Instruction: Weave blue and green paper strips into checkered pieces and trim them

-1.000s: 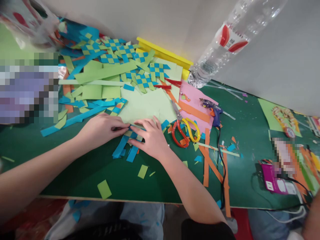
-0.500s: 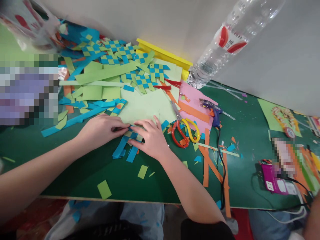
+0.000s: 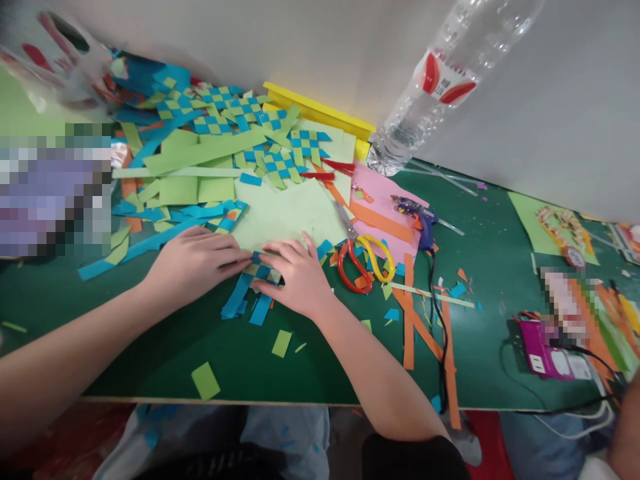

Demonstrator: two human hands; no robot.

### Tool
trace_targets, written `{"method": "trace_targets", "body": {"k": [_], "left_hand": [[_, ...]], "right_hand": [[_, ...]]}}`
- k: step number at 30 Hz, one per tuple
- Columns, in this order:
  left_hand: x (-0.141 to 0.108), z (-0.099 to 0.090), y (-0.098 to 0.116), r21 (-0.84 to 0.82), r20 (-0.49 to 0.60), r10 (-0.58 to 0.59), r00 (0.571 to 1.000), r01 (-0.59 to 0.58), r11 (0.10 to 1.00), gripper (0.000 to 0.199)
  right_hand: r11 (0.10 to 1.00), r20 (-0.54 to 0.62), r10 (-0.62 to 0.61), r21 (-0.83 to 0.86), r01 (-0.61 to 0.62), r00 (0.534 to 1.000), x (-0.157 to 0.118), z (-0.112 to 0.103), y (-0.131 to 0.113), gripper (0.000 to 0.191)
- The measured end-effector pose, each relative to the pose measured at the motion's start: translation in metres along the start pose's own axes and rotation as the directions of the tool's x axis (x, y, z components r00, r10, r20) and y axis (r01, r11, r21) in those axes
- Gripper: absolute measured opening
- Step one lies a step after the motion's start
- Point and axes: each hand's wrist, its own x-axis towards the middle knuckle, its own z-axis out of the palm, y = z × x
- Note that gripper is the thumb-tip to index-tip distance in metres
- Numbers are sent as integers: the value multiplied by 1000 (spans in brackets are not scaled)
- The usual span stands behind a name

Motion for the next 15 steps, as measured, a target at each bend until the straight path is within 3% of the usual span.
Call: {"method": "trace_targets", "body": {"k": [15], "left_hand": [[-1,-4,3,140,12,143,990,-144,980,30]], "right_hand": [[1000,15,6,12,-7,1000,1,0,-1,36]]}}
